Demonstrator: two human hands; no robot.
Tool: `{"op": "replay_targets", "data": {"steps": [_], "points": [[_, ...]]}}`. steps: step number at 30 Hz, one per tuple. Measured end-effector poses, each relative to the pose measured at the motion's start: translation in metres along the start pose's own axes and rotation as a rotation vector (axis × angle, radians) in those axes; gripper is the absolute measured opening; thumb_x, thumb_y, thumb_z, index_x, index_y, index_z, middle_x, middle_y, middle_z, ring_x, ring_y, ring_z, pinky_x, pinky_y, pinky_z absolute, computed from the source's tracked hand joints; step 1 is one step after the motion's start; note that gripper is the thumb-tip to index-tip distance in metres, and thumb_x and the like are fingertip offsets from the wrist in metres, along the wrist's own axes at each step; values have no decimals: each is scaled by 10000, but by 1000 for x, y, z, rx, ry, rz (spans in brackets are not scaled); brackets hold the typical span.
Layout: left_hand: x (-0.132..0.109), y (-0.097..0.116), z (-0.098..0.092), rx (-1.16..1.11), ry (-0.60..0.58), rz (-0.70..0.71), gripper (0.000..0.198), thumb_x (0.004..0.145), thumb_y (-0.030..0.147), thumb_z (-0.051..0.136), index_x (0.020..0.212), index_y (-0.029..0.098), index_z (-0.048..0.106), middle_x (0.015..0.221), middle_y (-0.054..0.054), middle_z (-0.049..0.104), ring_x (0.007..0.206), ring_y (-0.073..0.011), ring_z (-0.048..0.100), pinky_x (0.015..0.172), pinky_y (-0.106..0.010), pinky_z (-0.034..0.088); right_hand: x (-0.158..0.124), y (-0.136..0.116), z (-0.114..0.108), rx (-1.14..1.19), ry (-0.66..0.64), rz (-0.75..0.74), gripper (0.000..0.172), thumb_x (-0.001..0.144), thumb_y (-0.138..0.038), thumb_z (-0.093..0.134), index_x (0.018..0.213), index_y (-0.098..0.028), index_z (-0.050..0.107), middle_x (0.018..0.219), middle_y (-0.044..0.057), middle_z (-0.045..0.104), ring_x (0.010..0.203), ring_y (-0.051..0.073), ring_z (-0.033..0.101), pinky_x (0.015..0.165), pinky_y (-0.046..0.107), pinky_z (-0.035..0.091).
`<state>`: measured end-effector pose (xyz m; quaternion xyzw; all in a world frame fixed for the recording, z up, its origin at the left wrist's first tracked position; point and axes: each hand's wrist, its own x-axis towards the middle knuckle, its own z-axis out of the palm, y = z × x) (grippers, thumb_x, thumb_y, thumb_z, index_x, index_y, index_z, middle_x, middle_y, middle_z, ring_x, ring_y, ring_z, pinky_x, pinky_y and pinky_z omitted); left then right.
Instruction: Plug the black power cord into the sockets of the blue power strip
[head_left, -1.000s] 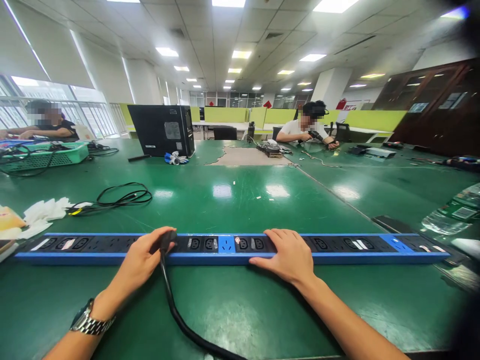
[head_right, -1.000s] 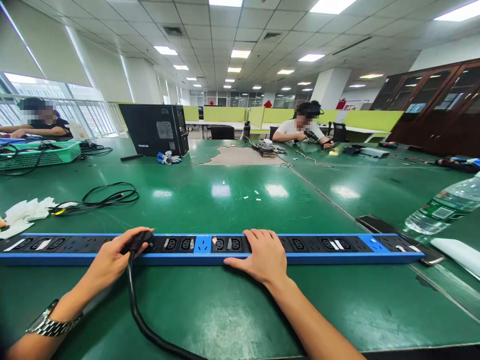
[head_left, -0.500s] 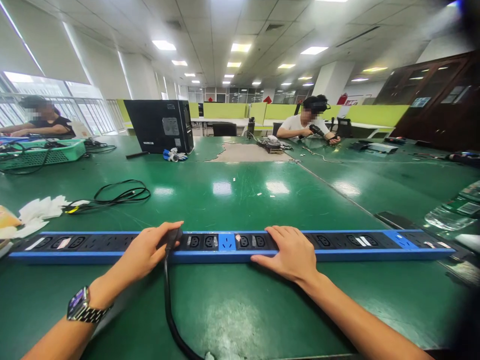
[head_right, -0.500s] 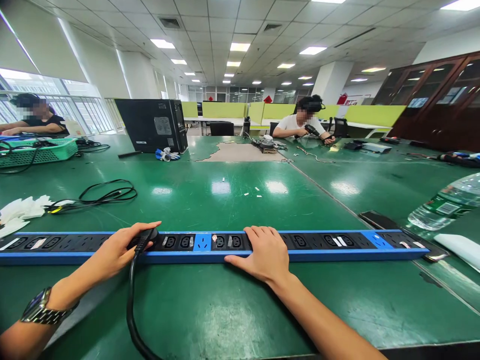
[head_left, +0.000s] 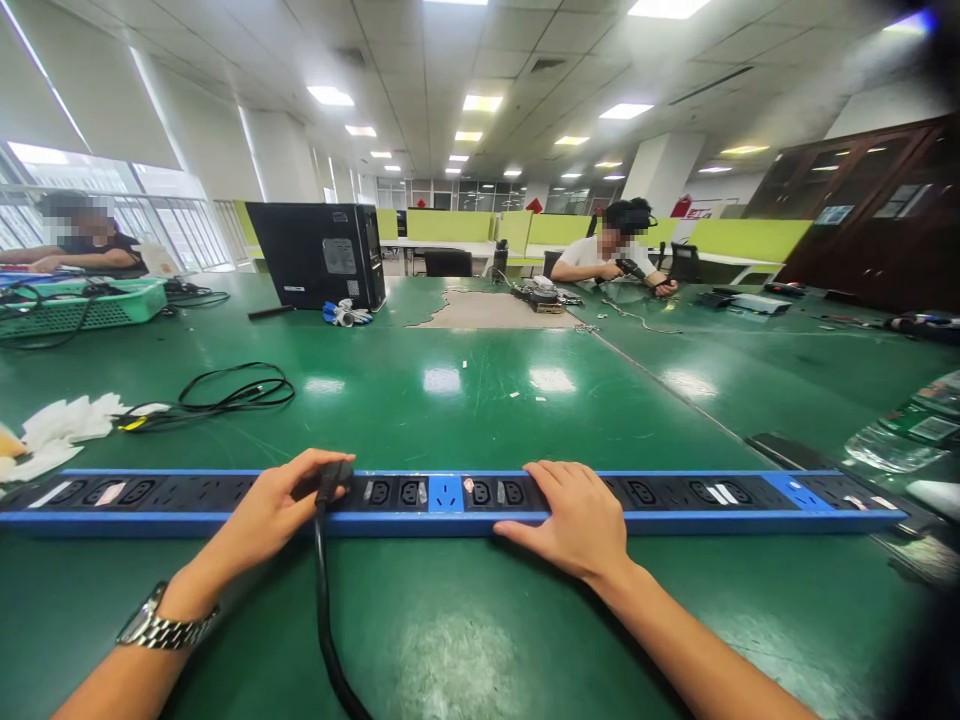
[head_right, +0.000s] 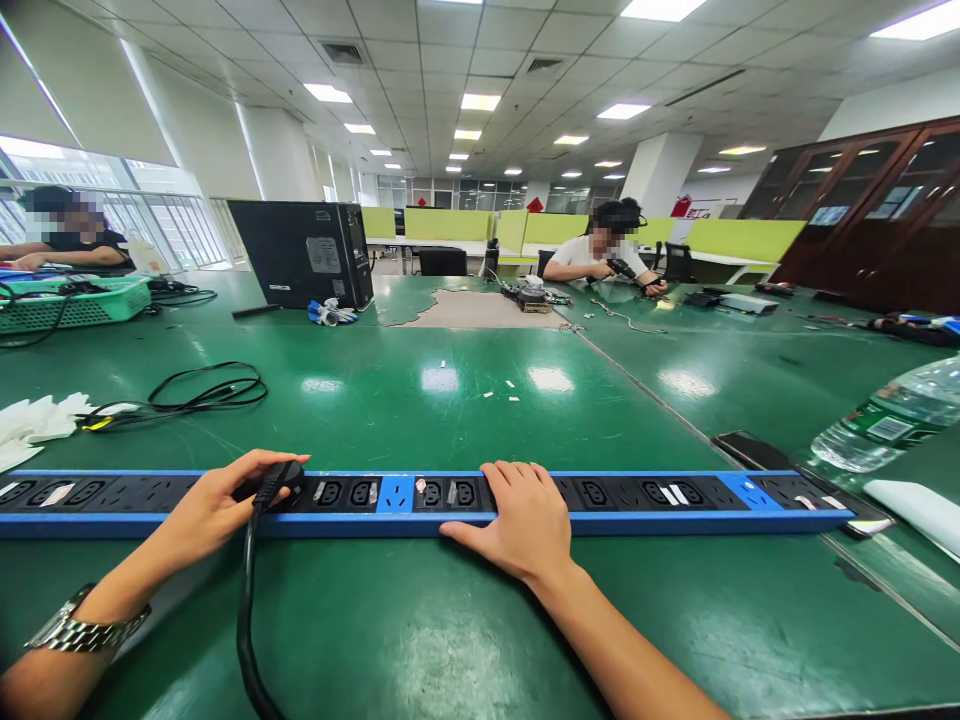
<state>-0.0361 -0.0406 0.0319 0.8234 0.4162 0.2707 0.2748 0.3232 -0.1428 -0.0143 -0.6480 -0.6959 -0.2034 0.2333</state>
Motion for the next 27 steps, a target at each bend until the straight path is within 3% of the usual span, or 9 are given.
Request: {"op": "replay_targets", "data": {"steps": [7,14,27], "points": [[-3,-13,-6,-9,150,59,438,772,545,691,1058,212,689,1111,-79,700,1001,-259,665,908,-350,529,-1,0,0,7,11,1,751,702,-846,510,1021,-188,681,1031,102,722,961,273,646,902,430,449],[-2,-2,-1,67,175,60,428,782,558,664,1025,209,711,978,-60,731,882,-236,684,793,-312,544,-1,0,0,-4,14,-3,769,705,-851,499,1030,-177,674,1037,100,719,965,271,639,913,428,441],[-8,-5,8,174,282,85,433,804,579,639,995,195,695,923,-58,742,820,-232,692,761,-325,552,-2,0,2,1,8,11,769,695,-843,524,1052,-179,677,1048,99,717,975,270,633,922,435,437]]}}
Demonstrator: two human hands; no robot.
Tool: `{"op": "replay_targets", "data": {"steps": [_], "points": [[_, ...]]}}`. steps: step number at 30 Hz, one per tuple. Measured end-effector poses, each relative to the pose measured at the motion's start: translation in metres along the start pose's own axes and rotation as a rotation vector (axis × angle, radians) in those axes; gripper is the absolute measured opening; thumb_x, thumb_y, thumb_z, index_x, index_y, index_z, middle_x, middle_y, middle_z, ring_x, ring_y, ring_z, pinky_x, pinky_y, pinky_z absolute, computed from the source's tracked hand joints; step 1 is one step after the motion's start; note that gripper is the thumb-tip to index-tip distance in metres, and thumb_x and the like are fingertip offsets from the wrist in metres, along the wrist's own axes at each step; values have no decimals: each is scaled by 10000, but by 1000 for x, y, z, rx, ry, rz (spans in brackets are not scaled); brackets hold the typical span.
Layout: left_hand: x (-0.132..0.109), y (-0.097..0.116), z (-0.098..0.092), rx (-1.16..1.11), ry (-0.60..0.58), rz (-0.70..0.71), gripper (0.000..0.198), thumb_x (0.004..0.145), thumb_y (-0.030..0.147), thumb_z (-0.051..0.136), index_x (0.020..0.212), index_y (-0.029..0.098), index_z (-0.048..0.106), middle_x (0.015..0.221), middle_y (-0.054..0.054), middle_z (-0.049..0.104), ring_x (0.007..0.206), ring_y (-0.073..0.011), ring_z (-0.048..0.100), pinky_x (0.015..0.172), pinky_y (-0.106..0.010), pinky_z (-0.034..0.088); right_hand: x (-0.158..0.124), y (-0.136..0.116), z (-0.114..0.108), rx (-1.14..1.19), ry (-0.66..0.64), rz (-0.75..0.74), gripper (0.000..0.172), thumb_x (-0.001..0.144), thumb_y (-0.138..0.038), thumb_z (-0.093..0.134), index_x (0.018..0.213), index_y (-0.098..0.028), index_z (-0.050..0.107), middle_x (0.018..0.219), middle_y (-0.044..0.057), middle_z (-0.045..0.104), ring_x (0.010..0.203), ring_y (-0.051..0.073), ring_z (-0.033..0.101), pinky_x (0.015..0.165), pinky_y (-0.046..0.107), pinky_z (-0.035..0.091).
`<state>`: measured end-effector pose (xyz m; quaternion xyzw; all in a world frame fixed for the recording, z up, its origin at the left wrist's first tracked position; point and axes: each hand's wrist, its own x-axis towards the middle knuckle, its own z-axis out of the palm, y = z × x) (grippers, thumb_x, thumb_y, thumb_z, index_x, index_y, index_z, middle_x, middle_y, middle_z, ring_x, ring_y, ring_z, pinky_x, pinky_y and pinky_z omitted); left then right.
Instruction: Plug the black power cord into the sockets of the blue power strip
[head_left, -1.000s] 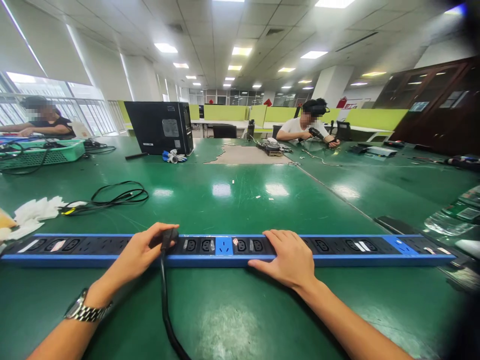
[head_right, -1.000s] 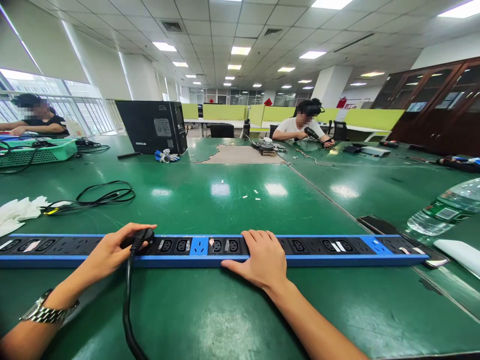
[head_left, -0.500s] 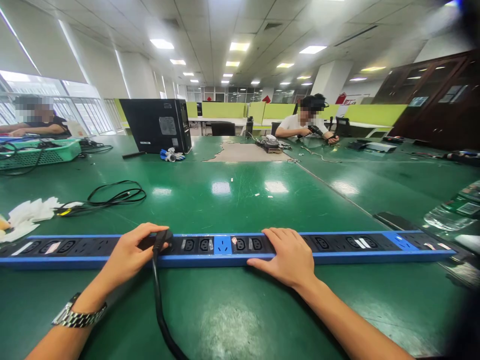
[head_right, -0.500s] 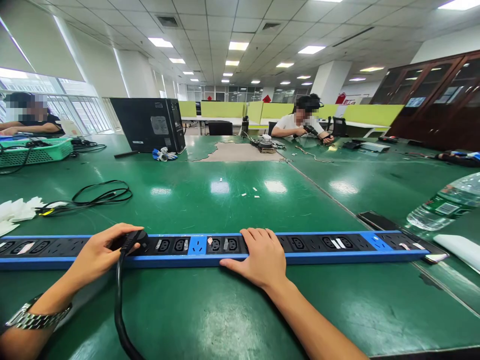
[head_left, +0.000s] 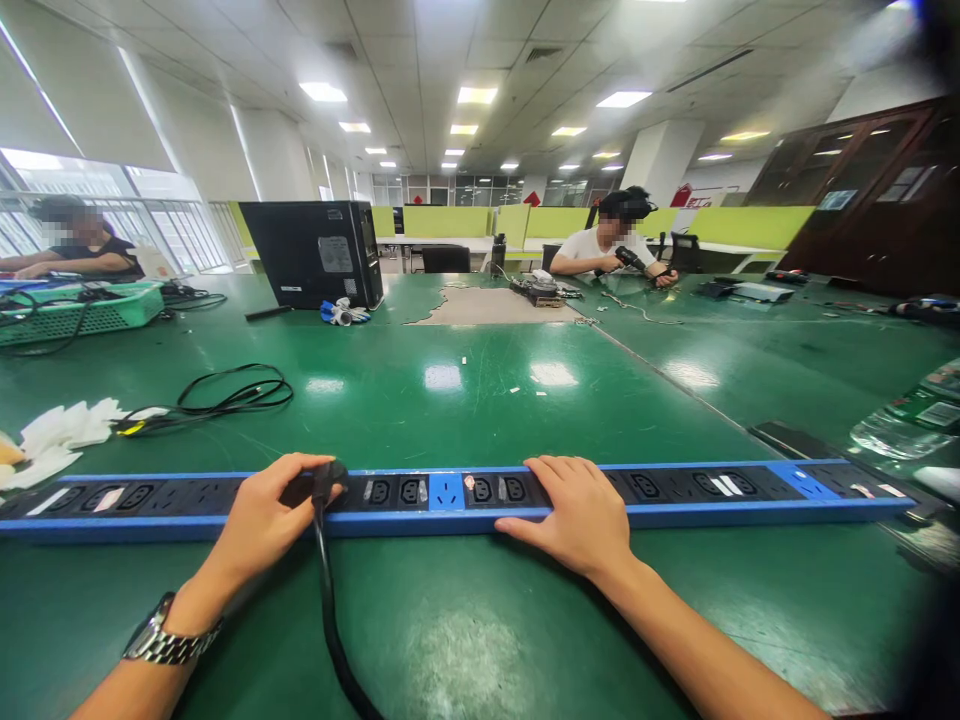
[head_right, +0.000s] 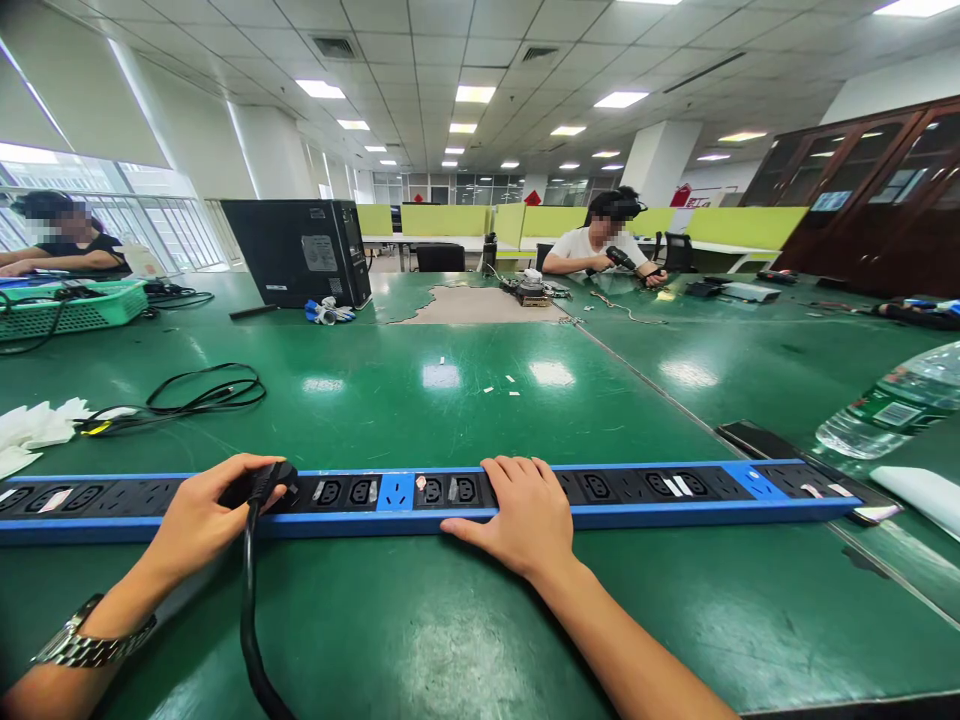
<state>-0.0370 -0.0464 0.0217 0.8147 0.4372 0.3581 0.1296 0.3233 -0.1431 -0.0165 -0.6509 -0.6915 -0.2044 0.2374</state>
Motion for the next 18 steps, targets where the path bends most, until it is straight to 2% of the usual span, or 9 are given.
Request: {"op": "replay_targets", "data": {"steps": [11,18], "points": [[3,-3,-7,-55,-118,-13,488,790,591,647,1092,214,713,986,-62,769,827,-240,722,789,-331,584,1,-1,-2,-23,6,-2,769,688,-844,532,1037,-175,683,1042,96,720,952,267,635,899,431,442],[3,1,-7,-18,-176,77,418,809,547,653,1066,224,714,1039,-67,753,902,-229,708,831,-308,566,0,-1,-2,-18,-3,3,755,688,-840,538,1039,-187,681,1050,90,719,962,264,635,907,432,440]]}}
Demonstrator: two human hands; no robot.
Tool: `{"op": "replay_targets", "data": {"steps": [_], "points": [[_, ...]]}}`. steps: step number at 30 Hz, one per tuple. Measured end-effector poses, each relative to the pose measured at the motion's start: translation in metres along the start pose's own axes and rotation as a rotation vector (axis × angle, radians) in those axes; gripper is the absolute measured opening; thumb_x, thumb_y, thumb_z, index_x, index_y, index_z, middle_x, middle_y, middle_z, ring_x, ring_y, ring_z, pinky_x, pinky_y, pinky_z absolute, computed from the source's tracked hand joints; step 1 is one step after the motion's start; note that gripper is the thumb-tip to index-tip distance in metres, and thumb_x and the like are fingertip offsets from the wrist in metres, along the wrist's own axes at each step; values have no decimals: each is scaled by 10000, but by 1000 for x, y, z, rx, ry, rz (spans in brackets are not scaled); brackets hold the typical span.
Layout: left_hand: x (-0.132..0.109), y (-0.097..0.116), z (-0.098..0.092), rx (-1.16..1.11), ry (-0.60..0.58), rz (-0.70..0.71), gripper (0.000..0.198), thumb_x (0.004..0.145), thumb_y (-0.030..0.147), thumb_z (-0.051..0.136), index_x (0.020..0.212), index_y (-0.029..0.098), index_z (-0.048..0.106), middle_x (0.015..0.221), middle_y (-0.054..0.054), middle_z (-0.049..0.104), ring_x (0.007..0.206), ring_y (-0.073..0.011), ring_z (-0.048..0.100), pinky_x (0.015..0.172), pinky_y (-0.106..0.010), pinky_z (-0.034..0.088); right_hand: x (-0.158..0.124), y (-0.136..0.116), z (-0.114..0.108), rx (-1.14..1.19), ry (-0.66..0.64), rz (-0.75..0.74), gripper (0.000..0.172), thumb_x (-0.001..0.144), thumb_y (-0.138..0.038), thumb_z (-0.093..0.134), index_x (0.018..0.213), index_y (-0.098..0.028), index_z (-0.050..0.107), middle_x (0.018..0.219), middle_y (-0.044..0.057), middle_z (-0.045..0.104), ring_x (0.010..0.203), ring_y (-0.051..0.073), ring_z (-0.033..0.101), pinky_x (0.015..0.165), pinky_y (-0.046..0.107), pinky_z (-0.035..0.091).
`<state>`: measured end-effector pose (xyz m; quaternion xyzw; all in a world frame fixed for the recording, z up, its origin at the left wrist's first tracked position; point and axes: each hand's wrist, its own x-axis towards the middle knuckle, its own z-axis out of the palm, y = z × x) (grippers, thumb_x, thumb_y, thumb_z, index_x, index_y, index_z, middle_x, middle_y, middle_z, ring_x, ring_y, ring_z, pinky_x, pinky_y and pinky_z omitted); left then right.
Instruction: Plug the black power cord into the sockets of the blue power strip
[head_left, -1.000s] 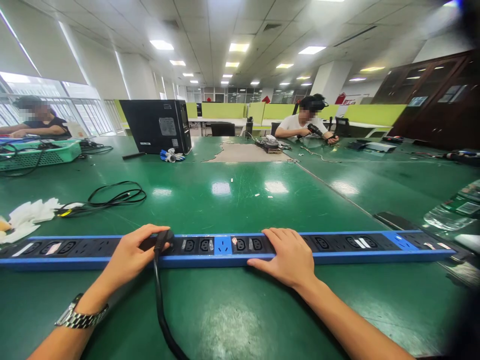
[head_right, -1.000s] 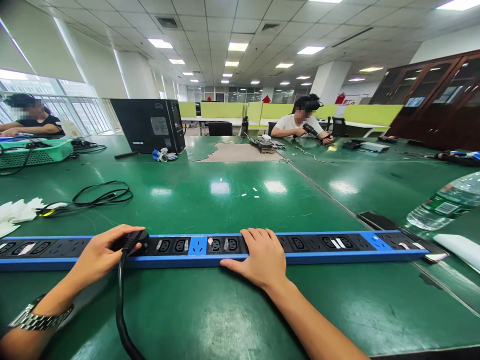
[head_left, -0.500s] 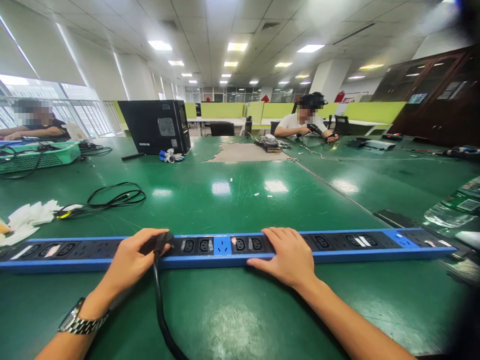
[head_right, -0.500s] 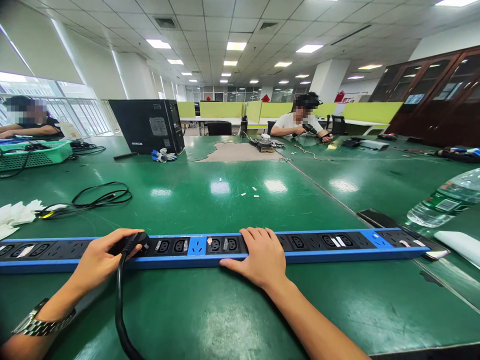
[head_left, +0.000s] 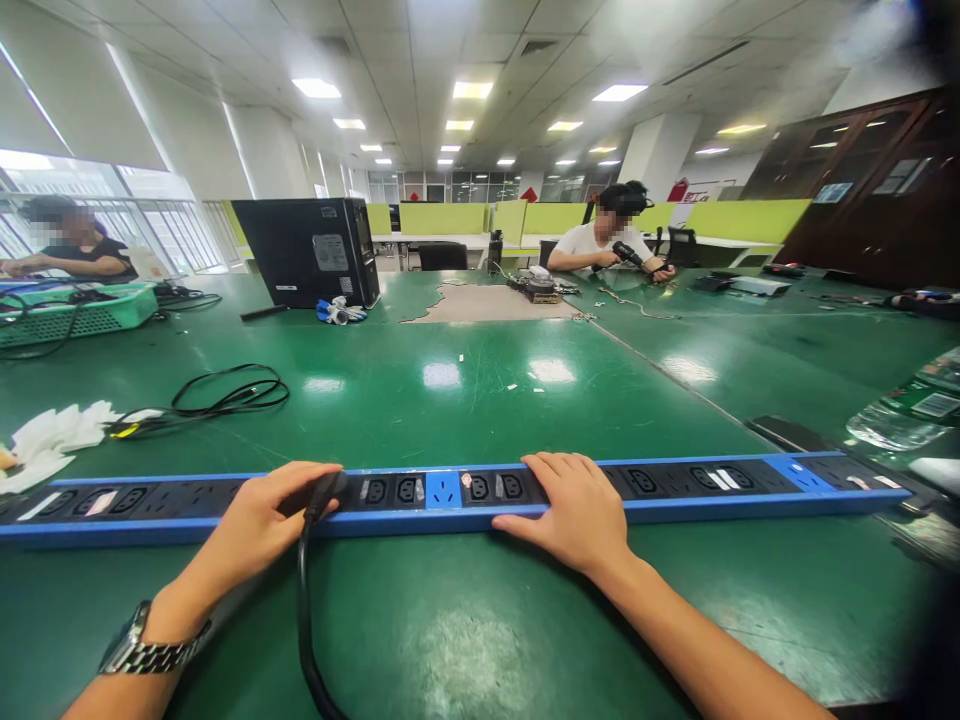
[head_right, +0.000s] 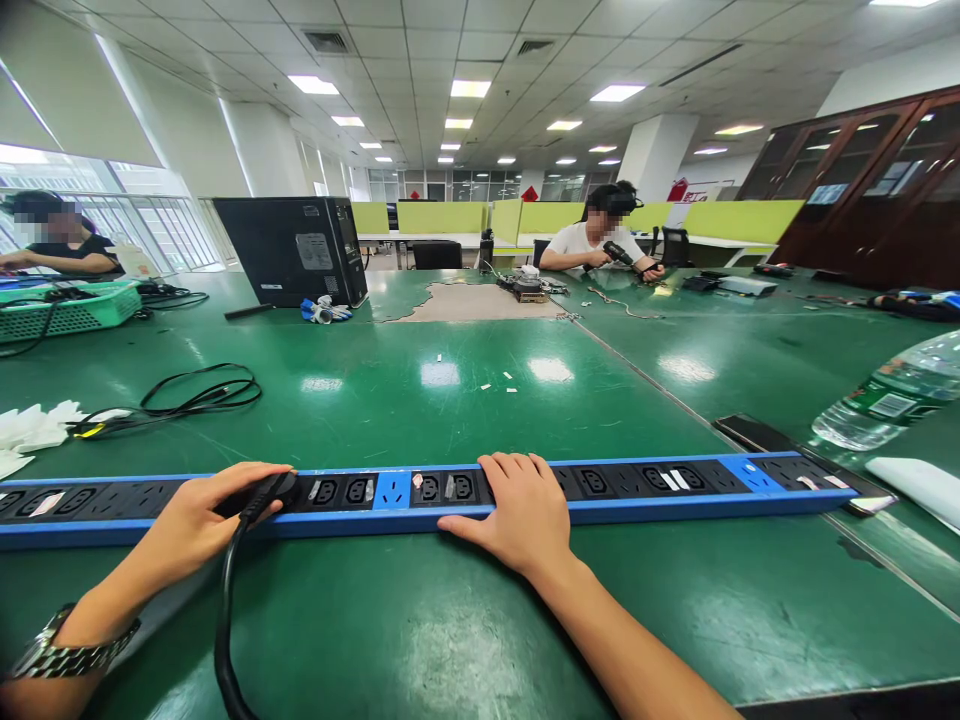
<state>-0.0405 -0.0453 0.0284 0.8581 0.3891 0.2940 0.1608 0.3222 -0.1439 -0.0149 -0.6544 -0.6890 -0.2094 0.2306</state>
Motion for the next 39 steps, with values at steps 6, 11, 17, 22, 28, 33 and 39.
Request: {"op": "replay_targets", "data": {"steps": [6,11,17,22,28,33,39], "points": [[-2,-1,3,38,32,52,451,774,510,702,1137,242,673,1094,-77,732,964,-247,696,877,-341,557,0,0,0,12,-20,11,764,687,-836,544,1052,-178,677,1064,94,716,984,272,630,923,437,436],[-4,-1,2,4,64,103,429,751,446,732,1137,270,671,1161,-76,713,1047,-267,673,940,-381,539,1,-1,-1,33,-15,13,730,694,-830,543,1055,-211,682,1063,92,716,970,272,630,914,443,434],[-3,-2,-2,-56,63,189,317,786,271,653,1098,292,704,1123,-51,723,1035,-254,676,920,-385,553,0,-1,-1,29,-23,29,749,680,-833,554,1059,-199,682,1065,92,716,979,273,626,921,448,434],[-1,-2,-2,-77,53,254,272,789,240,657,1053,289,701,1108,-56,727,1038,-245,675,900,-381,561,0,0,0,22,-21,22,766,674,-839,554,1059,-189,680,1073,99,714,981,275,629,920,445,437],[-3,-1,3,4,22,131,404,778,371,716,1160,265,636,1180,-74,700,1041,-249,672,913,-358,545,1,-1,-1,36,-14,25,728,682,-826,560,1053,-213,683,1063,92,717,975,277,630,927,452,432],[-3,-2,6,14,40,91,321,818,437,674,1097,279,693,1065,-48,732,967,-240,683,851,-339,547,1,-2,-2,42,-22,26,750,671,-830,569,1064,-202,682,1068,93,717,985,278,630,932,453,434],[-5,12,3,-150,199,51,320,808,416,702,1094,274,686,1065,-39,727,968,-237,676,884,-357,541,1,-1,-1,37,-20,37,761,662,-833,571,1061,-194,682,1070,87,717,986,274,629,940,455,432]]}}
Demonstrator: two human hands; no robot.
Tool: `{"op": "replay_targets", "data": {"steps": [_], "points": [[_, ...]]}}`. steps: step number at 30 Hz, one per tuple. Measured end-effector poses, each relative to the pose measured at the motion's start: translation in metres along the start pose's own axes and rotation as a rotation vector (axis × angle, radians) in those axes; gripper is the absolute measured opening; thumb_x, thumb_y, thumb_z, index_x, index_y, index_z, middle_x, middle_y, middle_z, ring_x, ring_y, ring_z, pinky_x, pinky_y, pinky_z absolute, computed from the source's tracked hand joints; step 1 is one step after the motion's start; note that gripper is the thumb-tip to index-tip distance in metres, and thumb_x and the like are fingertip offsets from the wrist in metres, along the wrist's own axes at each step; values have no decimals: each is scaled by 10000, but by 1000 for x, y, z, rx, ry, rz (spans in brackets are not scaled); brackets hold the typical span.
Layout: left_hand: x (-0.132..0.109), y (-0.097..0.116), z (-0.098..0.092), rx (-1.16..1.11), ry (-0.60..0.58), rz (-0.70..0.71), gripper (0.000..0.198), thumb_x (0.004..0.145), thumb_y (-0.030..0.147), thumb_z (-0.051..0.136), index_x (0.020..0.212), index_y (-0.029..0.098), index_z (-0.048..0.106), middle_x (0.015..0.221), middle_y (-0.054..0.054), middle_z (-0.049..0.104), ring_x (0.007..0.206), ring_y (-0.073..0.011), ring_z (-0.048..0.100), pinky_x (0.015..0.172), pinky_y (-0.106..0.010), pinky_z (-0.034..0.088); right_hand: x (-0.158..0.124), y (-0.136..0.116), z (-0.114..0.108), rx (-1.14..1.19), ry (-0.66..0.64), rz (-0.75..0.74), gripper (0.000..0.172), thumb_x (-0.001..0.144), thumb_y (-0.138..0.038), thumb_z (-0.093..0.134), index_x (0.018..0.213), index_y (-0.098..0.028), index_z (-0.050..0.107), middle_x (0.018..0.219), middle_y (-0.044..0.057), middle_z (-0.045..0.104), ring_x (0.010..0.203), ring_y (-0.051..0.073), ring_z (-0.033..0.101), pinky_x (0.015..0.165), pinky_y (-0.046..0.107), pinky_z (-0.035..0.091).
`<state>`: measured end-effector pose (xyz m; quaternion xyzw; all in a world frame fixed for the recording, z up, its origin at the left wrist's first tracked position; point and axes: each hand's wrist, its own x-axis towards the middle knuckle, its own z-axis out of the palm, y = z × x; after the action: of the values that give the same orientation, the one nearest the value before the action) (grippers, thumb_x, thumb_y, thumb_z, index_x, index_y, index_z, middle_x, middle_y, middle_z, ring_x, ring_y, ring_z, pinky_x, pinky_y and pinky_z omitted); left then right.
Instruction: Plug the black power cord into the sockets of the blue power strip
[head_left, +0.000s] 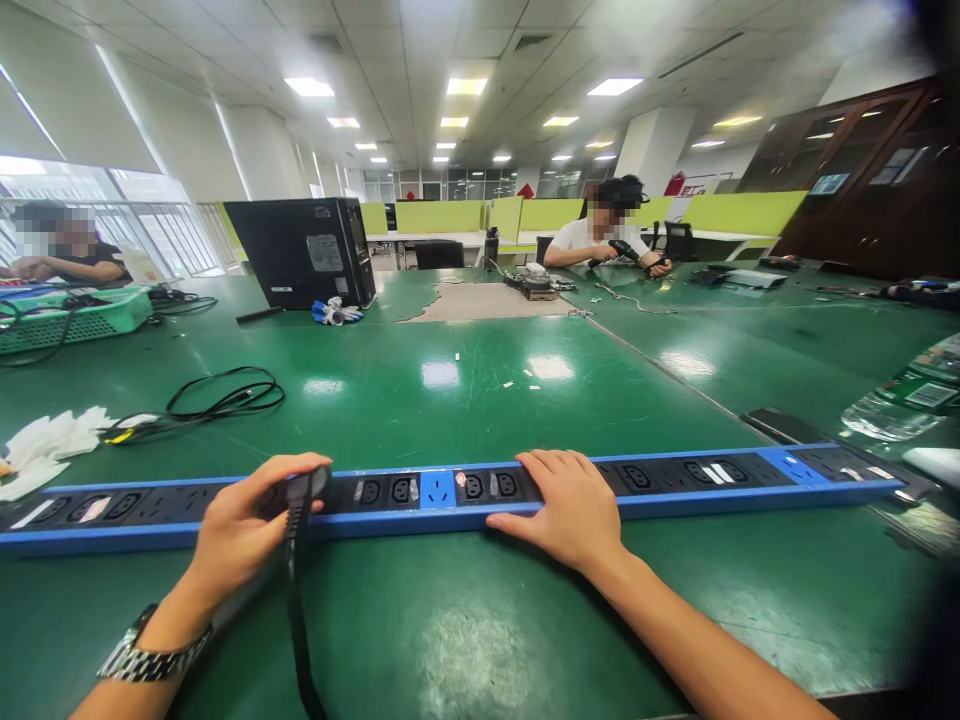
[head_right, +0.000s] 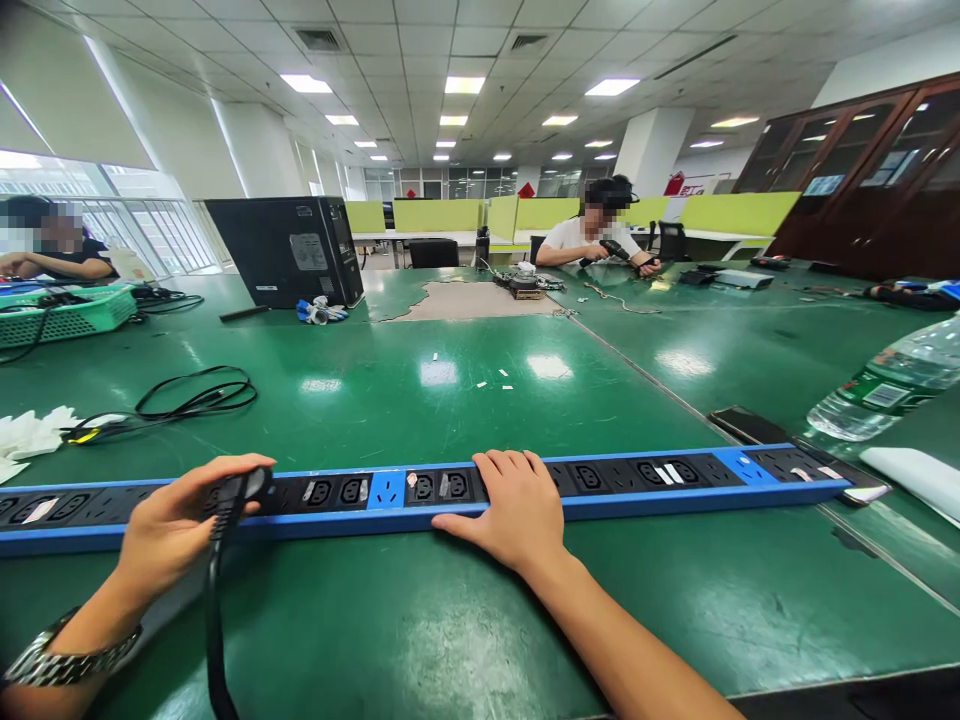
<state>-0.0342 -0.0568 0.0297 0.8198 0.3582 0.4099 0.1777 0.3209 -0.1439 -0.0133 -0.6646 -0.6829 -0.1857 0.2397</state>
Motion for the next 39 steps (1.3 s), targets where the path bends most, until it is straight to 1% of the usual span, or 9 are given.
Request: {"op": "replay_targets", "data": {"steps": [2,8,11,21,25,27,30,35,39], "points": [[3,13,10,-28,46,12,322,826,381,694,1124,265,665,1079,-39,719,968,-222,670,886,-350,536,0,0,0,2,-3,-1,765,658,-832,578,1064,-191,679,1076,86,716,992,274,629,949,453,430],[26,52,77,31,-155,89,290,853,334,649,1120,222,668,1036,-61,735,944,-218,670,849,-369,527,1,-1,-2,7,-9,11,736,647,-809,615,1048,-195,679,1065,92,718,982,279,631,941,454,429],[31,55,94,100,-201,100,275,849,273,624,1115,215,660,1052,-71,739,978,-232,664,889,-402,508,1,-1,-3,29,-7,9,728,644,-809,619,1046,-204,678,1058,90,719,976,282,630,950,461,422],[30,43,88,207,-311,161,340,831,269,636,1169,226,636,1164,-80,710,1074,-250,647,934,-395,489,1,-2,-3,58,-33,36,755,639,-819,613,1069,-202,679,1086,107,712,1014,294,624,970,470,412],[32,44,85,288,-359,145,755,724,389,757,1398,222,463,1215,-110,685,1083,-290,637,929,-438,484,-1,-1,-8,102,33,-18,726,710,-789,580,1117,-194,666,1100,107,714,1014,286,627,1006,489,363],[31,42,85,354,-357,106,845,694,389,775,1438,217,413,1220,-120,682,1080,-308,633,923,-461,479,0,-9,-11,170,117,-108,677,773,-751,550,1124,-181,656,1074,96,722,997,263,629,1033,487,322],[29,39,87,413,-378,99,701,712,323,741,1364,218,508,1246,-115,671,1106,-317,622,944,-471,461,8,-40,-9,265,173,-196,584,828,-671,551,1138,-185,642,1042,76,725,971,233,623,1026,449,313],[27,41,90,444,-391,98,546,741,238,676,1277,214,572,1234,-85,674,1088,-290,625,928,-441,467,31,-90,6,323,102,-131,327,857,-489,615,1037,-222,668,872,31,726,843,190,624,890,383,380],[27,41,90,469,-403,78,599,746,377,738,1295,223,554,1252,-87,667,1129,-297,607,955,-452,454,39,-79,-4,478,385,-38,192,877,-380,612,958,-218,677,863,34,737,828,179,646,847,356,422]]}}
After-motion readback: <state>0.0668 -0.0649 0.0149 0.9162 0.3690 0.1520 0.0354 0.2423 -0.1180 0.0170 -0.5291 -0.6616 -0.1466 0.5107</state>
